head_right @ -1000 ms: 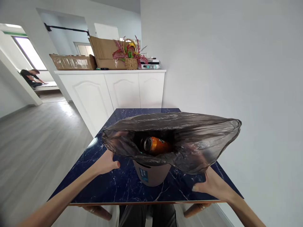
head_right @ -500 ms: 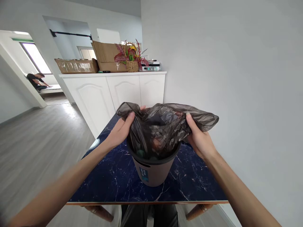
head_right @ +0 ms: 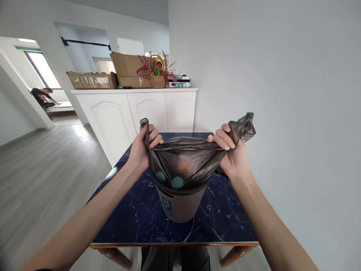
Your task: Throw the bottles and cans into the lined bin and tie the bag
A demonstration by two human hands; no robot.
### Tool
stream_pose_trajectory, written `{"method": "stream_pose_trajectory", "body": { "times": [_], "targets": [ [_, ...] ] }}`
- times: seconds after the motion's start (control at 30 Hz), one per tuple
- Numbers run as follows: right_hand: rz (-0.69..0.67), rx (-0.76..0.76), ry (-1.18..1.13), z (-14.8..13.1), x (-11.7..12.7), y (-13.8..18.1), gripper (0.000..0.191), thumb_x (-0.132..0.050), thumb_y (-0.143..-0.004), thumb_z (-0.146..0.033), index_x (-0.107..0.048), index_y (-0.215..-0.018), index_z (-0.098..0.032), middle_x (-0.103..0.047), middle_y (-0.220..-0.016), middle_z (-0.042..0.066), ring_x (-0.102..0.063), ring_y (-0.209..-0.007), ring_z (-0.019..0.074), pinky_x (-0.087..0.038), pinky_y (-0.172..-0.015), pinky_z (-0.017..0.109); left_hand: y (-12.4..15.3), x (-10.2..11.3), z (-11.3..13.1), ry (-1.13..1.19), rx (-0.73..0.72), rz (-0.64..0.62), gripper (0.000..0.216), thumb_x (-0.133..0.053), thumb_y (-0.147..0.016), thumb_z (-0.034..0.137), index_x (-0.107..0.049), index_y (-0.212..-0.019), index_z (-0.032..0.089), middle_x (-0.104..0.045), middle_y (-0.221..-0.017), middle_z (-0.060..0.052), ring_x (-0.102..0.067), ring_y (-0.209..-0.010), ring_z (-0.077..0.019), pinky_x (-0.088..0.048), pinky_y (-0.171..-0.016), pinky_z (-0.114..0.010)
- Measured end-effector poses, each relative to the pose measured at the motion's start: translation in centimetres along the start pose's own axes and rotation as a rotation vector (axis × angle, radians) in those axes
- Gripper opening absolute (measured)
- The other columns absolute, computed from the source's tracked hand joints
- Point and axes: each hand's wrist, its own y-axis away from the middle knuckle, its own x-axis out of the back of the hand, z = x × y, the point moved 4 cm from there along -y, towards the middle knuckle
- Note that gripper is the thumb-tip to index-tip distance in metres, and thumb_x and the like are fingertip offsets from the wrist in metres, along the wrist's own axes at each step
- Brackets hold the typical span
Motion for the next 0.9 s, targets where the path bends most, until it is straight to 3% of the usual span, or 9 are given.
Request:
{"method": "stream_pose_trajectory", "body": {
  "times": [0.07,0.13,0.2,0.27,0.43,0.57,0.63,0.77,0.9],
  "targets": [
    [-0.079,-0.082,0.015,0.3,-1.2,0.0,0.019,-0.082,-0.093,-0.024,-0.063,-0.090,-0.029,-0.034,-0.055,-0.012,-0.028,-0.042,0.0071,-0.058,-0.057,0.015,0.5,-0.7,0.0,-0.062,0.023,-0.080,0.039,-0.066,-0.107,0.041,-0.051,-0.077,0.021,-0.035,-0.060,0.009,-0.030,-0.040,-0.0048,-0.048,-0.051,-0.018],
    [-0.144,-0.148,0.046,0.8,-2.5,-0.1,0.021,-0.083,-0.092,-0.029,-0.063,-0.097,-0.028,-0.032,-0.058,-0.013,-0.017,-0.043,0.0071,-0.038,-0.038,0.012,0.8,-1.1,-0.1,-0.181,0.006,-0.130,0.039,-0.064,-0.107,0.045,-0.052,-0.080,0.020,-0.039,-0.064,0.008,-0.027,-0.042,-0.0047,-0.037,-0.044,-0.017],
    [-0.177,-0.206,0.115,1.5,-3.6,-0.3,0.024,-0.083,-0.092,-0.037,-0.062,-0.097,-0.027,-0.032,-0.061,-0.012,-0.014,-0.044,0.0077,-0.021,-0.032,0.014,1.0,-1.3,-0.3,-0.315,-0.039,-0.166,0.038,-0.060,-0.107,0.046,-0.053,-0.080,0.020,-0.041,-0.066,0.006,-0.026,-0.045,-0.0056,-0.028,-0.043,-0.018],
    [-0.161,-0.282,0.254,2.5,-4.5,-0.5,0.031,-0.082,-0.092,-0.047,-0.059,-0.090,-0.025,-0.035,-0.062,-0.010,-0.018,-0.046,0.0073,-0.015,-0.033,0.018,1.0,-1.3,-0.4,-0.409,-0.070,-0.206,0.036,-0.054,-0.106,0.043,-0.054,-0.078,0.019,-0.036,-0.063,0.005,-0.024,-0.048,-0.0073,-0.023,-0.045,-0.019],
    [-0.182,-0.486,0.750,4.9,-5.4,0.0,0.051,-0.074,-0.096,-0.059,-0.049,-0.068,-0.024,-0.044,-0.061,-0.004,-0.030,-0.049,0.0084,-0.023,-0.041,0.022,1.5,-1.2,-0.6,-0.598,-0.107,-0.254,0.036,-0.047,-0.100,0.052,-0.058,-0.084,0.021,-0.030,-0.064,0.004,-0.030,-0.054,-0.0122,-0.028,-0.051,-0.026],
    [-0.385,-0.308,1.004,5.7,-6.4,0.7,0.029,-0.080,-0.093,-0.042,-0.064,-0.075,-0.025,-0.062,-0.073,0.002,-0.057,-0.072,0.0197,-0.047,-0.060,0.030,2.4,-0.8,-0.1,-0.976,-0.209,-0.076,0.040,-0.076,-0.092,0.056,-0.060,-0.110,0.024,-0.058,-0.083,0.000,-0.056,-0.072,-0.0164,-0.046,-0.067,-0.030],
    [-0.456,-0.261,1.022,5.7,-6.7,1.1,0.026,-0.077,-0.094,-0.038,-0.065,-0.076,-0.025,-0.062,-0.072,0.003,-0.058,-0.075,0.0220,-0.048,-0.064,0.033,2.8,-1.1,0.0,-1.109,-0.220,-0.105,0.047,-0.080,-0.090,0.058,-0.063,-0.118,0.025,-0.068,-0.097,-0.004,-0.065,-0.086,-0.0206,-0.051,-0.077,-0.033],
    [-0.551,-0.422,0.978,4.8,-6.9,2.0,0.031,-0.074,-0.098,-0.045,-0.063,-0.077,-0.024,-0.056,-0.071,-0.001,-0.049,-0.066,0.0163,-0.040,-0.059,0.029,2.9,-1.6,0.1,-1.183,-0.232,-0.272,0.041,-0.070,-0.098,0.062,-0.070,-0.092,0.022,-0.074,-0.097,-0.006,-0.069,-0.094,-0.0238,-0.052,-0.088,-0.036],
    [-0.616,-0.638,0.694,3.6,-6.7,3.0,0.038,-0.073,-0.099,-0.056,-0.066,-0.087,-0.020,-0.040,-0.067,-0.007,-0.029,-0.055,0.0090,-0.025,-0.052,0.025,2.6,-0.9,0.3,-1.071,-0.264,-0.153,0.044,-0.070,-0.098,0.065,-0.067,-0.087,0.022,-0.067,-0.082,-0.002,-0.063,-0.077,-0.0186,-0.050,-0.076,-0.033]
  ]
}}
